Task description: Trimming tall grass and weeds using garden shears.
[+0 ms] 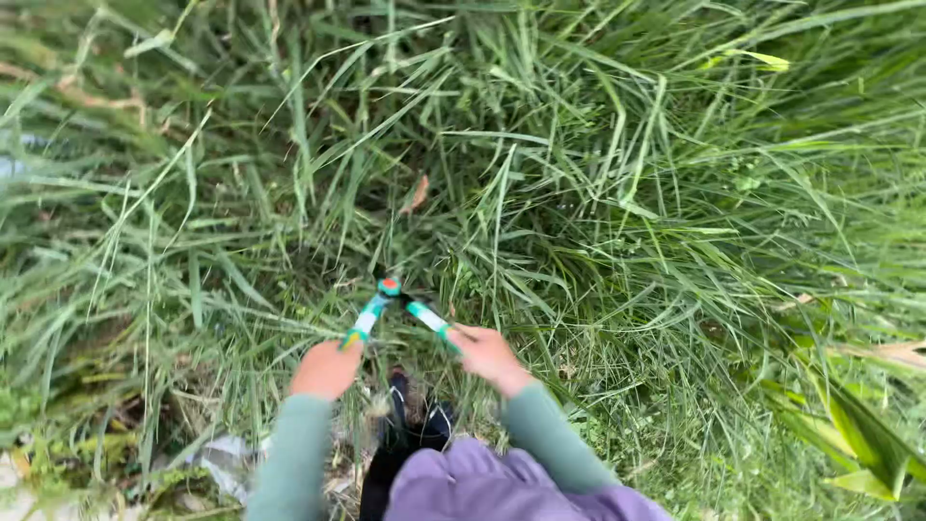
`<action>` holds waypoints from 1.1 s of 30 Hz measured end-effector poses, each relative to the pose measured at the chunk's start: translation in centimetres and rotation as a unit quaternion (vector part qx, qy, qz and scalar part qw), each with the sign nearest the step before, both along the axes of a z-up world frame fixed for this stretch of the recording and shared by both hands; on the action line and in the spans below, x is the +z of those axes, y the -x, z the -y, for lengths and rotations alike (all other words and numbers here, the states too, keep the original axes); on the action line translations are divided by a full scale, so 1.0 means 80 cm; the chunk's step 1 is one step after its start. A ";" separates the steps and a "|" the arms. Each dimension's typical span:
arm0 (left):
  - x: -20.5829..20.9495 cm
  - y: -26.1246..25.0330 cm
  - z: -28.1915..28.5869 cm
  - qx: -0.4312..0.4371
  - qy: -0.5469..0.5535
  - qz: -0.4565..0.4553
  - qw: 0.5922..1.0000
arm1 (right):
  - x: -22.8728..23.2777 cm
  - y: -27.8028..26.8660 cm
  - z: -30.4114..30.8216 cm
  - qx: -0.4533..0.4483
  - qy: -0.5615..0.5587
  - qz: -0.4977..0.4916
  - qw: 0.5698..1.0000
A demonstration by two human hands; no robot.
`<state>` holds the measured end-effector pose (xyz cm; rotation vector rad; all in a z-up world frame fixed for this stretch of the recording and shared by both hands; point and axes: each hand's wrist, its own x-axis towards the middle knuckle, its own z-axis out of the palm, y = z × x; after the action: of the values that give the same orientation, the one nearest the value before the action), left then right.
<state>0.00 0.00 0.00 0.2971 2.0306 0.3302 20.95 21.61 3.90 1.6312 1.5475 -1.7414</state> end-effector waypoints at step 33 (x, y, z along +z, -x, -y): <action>0.064 -0.080 -0.340 -0.131 -0.219 -0.066 0.965 | 0.053 -0.166 -0.196 -0.204 -0.168 0.002 0.964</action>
<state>6.42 27.20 5.10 0.8730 1.9998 0.6047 34.24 37.29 8.14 2.2542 1.6656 -1.7241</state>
